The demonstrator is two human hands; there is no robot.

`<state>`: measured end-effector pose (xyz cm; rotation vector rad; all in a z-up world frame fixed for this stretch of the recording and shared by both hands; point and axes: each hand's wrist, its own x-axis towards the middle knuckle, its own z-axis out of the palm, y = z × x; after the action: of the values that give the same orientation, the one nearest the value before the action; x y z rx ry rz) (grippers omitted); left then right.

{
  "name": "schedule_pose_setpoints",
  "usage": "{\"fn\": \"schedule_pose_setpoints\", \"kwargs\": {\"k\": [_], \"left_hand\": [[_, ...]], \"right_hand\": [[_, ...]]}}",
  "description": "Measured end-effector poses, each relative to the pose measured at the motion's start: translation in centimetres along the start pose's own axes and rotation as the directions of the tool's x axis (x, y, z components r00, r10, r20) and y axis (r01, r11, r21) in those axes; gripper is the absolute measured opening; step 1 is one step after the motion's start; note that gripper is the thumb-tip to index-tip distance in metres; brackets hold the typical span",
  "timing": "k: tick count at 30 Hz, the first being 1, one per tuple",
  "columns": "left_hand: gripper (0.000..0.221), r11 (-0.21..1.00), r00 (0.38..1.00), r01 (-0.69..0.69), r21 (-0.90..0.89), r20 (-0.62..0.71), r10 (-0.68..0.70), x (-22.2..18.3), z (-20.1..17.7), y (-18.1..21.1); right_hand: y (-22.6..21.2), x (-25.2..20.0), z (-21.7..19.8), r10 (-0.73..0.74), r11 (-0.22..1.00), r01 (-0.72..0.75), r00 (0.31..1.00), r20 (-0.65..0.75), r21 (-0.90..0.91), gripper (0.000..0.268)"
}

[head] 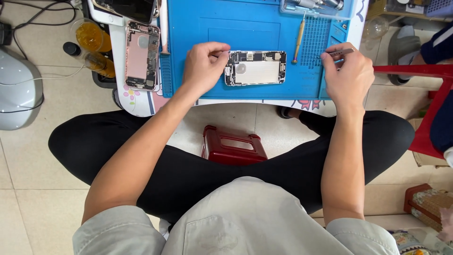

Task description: The person uses a screwdriver to remove screws from a disassembled smartphone placed on a blue work mat. They then use tweezers to carefully lift and remove small internal components and connectors from the phone's chassis.

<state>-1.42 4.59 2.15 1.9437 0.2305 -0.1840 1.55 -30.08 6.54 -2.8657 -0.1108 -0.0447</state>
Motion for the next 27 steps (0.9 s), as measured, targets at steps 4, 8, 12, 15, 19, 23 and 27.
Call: {"fn": "schedule_pose_setpoints", "kwargs": {"k": [4, 8, 12, 15, 19, 23, 27], "left_hand": [[0.021, 0.995, 0.995, 0.009, 0.101, 0.093, -0.019, 1.2, -1.1, -0.1], [0.015, 0.989, 0.993, -0.087, 0.122, 0.093, 0.076, 1.6, -1.3, -0.2], [0.014, 0.982, 0.992, -0.12, 0.146, 0.063, 0.112, 1.7, -1.1, 0.0], [0.018, 0.966, 0.991, -0.135, 0.222, 0.047, 0.128, 1.8, -1.1, 0.2], [0.022, 0.963, 0.981, -0.193, 0.189, 0.024, 0.192, 2.2, -1.0, -0.5], [0.024, 0.972, 0.99, -0.143, 0.188, 0.023, 0.141, 2.6, -0.8, -0.3], [0.024, 0.976, 0.989, -0.145, 0.163, 0.048, 0.139, 2.5, -1.2, 0.2]], "right_hand": [[-0.4, 0.0, -0.3, 0.001, 1.0, -0.001, 1.0, 0.015, 0.008, 0.004], [-0.2, 0.1, 0.0, -0.011, 1.0, 0.011, 1.0, -0.006, -0.006, 0.006], [0.2, 0.1, 0.3, -0.059, 0.998, 0.058, 0.998, -0.037, -0.041, 0.012], [0.5, 0.1, 0.5, -0.044, 0.999, 0.043, 0.998, -0.034, -0.025, 0.011], [0.3, 0.0, 0.5, -0.033, 0.999, 0.033, 0.999, -0.011, 0.005, 0.011], [-0.9, -0.1, -0.1, -0.19, 0.982, 0.189, 0.979, -0.069, -0.028, 0.007], [-5.5, -0.7, -0.5, -0.289, 0.847, 0.337, 0.941, -0.175, 0.411, 0.006]]}}
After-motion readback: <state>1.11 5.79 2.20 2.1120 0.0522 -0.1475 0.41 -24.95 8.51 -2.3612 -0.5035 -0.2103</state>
